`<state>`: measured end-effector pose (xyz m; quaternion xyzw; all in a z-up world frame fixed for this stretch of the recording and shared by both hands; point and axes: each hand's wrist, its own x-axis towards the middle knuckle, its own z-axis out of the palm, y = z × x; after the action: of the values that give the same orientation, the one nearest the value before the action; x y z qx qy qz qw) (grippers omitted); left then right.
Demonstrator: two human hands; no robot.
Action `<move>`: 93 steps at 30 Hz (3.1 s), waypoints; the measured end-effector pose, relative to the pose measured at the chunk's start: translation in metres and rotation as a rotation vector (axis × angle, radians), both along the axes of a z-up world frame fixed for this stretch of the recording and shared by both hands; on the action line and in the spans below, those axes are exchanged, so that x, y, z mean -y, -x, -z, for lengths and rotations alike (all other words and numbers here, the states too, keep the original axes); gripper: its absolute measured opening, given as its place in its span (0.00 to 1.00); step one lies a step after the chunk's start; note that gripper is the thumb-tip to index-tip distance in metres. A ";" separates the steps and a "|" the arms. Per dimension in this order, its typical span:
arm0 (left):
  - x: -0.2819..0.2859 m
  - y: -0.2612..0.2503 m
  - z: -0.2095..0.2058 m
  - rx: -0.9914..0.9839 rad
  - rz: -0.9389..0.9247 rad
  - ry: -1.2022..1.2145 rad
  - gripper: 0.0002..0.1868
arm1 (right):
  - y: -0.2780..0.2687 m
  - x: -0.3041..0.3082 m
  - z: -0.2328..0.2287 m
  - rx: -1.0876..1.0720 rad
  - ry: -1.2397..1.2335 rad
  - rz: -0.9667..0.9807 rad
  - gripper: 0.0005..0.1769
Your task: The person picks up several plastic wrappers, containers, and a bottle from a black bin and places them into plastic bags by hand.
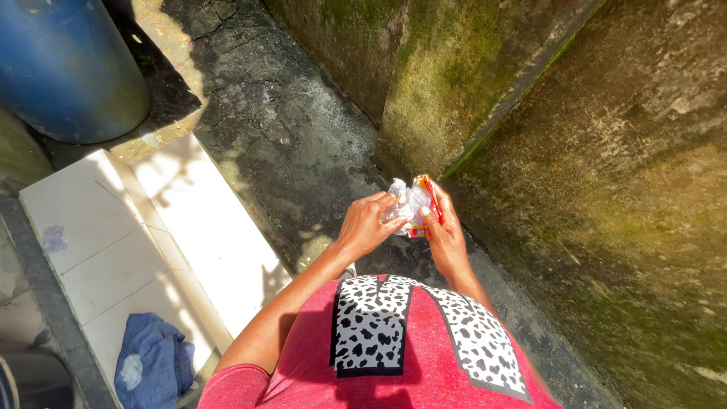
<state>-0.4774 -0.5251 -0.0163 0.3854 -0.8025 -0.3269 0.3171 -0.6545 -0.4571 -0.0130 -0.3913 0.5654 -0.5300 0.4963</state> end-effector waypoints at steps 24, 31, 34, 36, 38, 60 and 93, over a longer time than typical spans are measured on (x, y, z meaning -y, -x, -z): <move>0.448 -0.064 0.079 0.197 -0.215 0.209 0.28 | -0.081 0.500 0.083 0.049 0.234 -0.217 0.47; 0.580 -0.096 0.075 0.176 -0.243 -0.033 0.43 | -0.095 0.661 0.106 0.187 0.145 -0.325 0.39; 0.617 -0.109 0.067 0.237 -0.307 -0.230 0.46 | -0.103 0.711 0.111 0.218 0.122 -0.382 0.35; 0.641 -0.123 0.064 0.203 -0.355 -0.236 0.47 | -0.115 0.745 0.114 0.218 0.113 -0.424 0.33; 0.662 -0.140 0.066 0.105 -0.394 -0.187 0.46 | -0.130 0.776 0.120 0.234 0.103 -0.476 0.31; 0.887 -0.492 0.129 -0.674 -0.720 -0.310 0.25 | -0.482 1.036 0.115 0.144 0.025 -0.974 0.31; 1.191 -0.843 -0.045 0.438 -1.561 0.468 0.06 | -0.902 1.394 0.012 -0.426 1.532 -1.091 0.19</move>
<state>0.3655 -1.7165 0.0289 0.8084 -0.3965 0.2430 0.3609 0.2473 -1.8506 -0.0251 -0.9059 -0.1153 -0.3697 0.1713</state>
